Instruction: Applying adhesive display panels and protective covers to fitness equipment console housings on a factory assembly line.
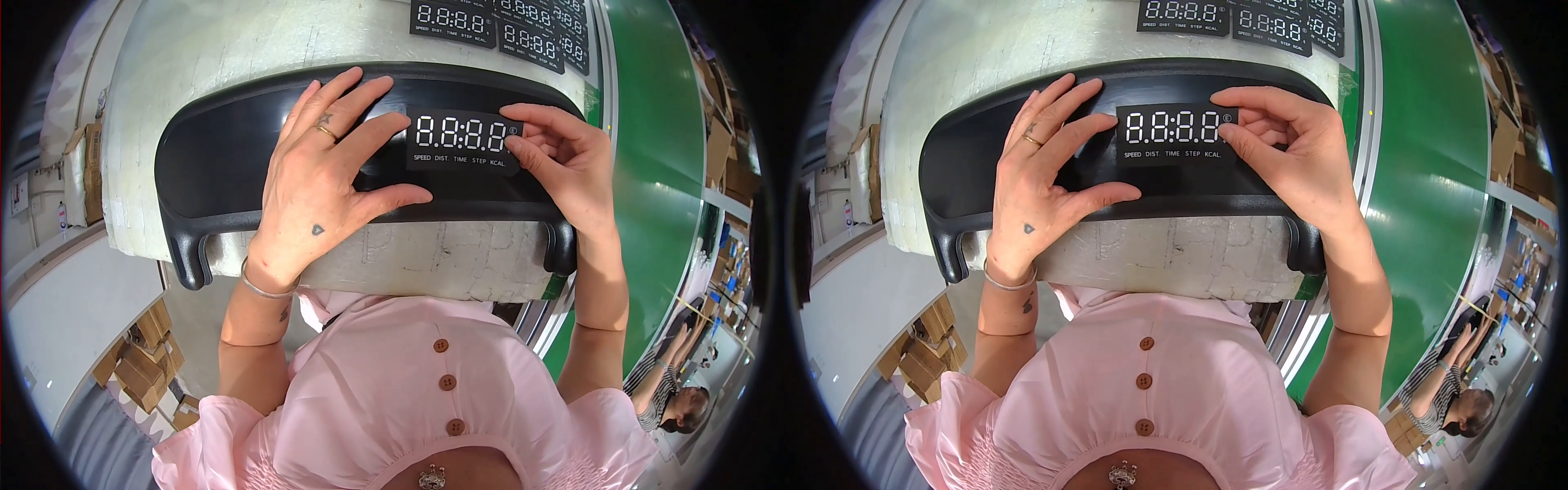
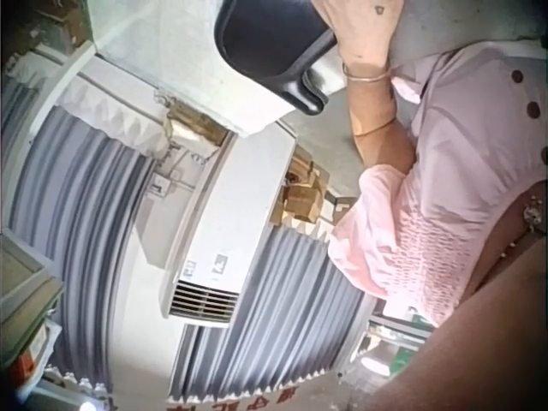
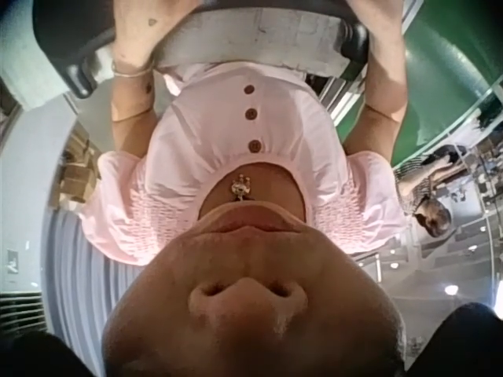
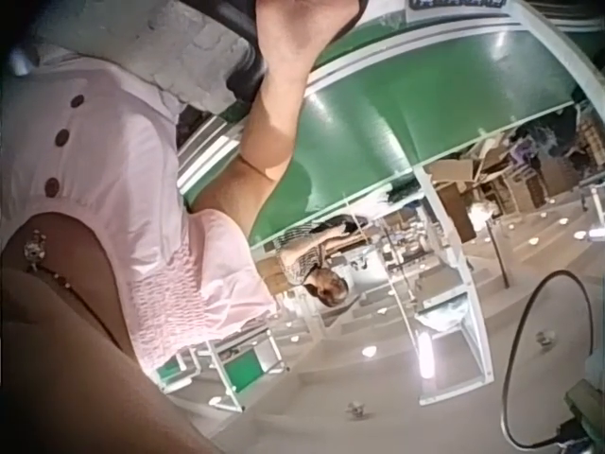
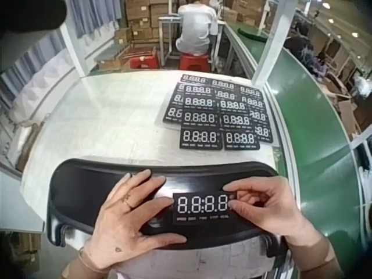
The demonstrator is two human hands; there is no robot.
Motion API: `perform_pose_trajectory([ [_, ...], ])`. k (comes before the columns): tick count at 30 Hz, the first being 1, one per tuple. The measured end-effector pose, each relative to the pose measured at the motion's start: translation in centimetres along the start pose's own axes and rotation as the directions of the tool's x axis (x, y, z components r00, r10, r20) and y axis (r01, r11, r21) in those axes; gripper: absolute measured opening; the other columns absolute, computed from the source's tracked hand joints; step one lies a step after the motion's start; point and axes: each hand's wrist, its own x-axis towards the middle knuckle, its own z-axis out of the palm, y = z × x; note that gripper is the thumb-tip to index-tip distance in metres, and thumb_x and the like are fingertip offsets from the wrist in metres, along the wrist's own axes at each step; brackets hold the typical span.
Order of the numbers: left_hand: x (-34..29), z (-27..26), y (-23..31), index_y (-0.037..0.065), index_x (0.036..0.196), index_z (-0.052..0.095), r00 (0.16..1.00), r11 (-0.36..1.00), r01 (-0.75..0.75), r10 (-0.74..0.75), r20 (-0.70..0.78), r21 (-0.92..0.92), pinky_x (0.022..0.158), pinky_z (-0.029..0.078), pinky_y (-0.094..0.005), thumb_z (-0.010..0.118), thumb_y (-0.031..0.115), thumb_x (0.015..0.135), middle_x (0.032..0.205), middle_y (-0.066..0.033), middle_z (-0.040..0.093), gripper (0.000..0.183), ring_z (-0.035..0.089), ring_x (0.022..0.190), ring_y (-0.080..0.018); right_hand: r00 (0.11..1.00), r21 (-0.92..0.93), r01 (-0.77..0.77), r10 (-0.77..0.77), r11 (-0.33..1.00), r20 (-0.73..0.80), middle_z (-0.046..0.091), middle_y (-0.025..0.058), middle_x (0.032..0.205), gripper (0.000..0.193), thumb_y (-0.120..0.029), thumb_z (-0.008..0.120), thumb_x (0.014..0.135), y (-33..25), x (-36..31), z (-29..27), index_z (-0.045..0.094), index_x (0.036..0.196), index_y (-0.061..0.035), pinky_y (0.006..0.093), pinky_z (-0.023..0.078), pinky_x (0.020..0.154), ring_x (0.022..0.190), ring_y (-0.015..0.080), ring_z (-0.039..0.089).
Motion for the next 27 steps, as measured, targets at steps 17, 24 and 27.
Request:
perform_pose_trajectory([
  [17,0.2,-0.2,0.4,0.009,0.104,0.07,0.998,0.998,-0.008,0.004,0.058,0.067,0.104,0.035,-0.0499,0.08,0.041,0.061,0.126,-0.01,0.057,0.054,0.048,0.122,-0.0339,0.999,-0.048,-0.001,-0.001,0.999,-0.049,0.054,-0.0062,0.074,0.025,0.005,0.069,0.079,-0.1,-0.1,0.5,0.068,0.104,0.0005,0.0124,0.039,0.059,0.062,-0.0022,0.044],
  [24,0.5,-0.1,0.8,0.009,0.105,0.07,0.997,0.997,0.013,-0.018,0.079,0.07,0.105,0.033,-0.0487,0.08,0.038,0.059,0.129,-0.0096,0.057,0.056,0.047,0.125,-0.0327,0.991,-0.093,0.022,-0.034,0.995,-0.129,0.048,-0.0071,0.069,0.021,0.003,0.072,0.077,0.2,-0.2,1.2,0.067,0.097,0.0006,0.014,0.038,0.054,0.06,-0.0004,0.04],
  [27,0.5,-0.1,0.8,0.009,0.105,0.07,0.996,0.997,0.016,-0.022,0.081,0.082,0.106,0.033,-0.0485,0.081,0.036,0.059,0.129,-0.0096,0.057,0.055,0.047,0.125,-0.0327,0.982,-0.156,0.067,-0.092,0.985,-0.164,0.049,-0.004,0.067,0.025,0.003,0.073,0.075,0.0,-0.4,1.6,0.066,0.099,-0.0007,0.0153,0.04,0.054,0.058,0.0019,0.042],
])
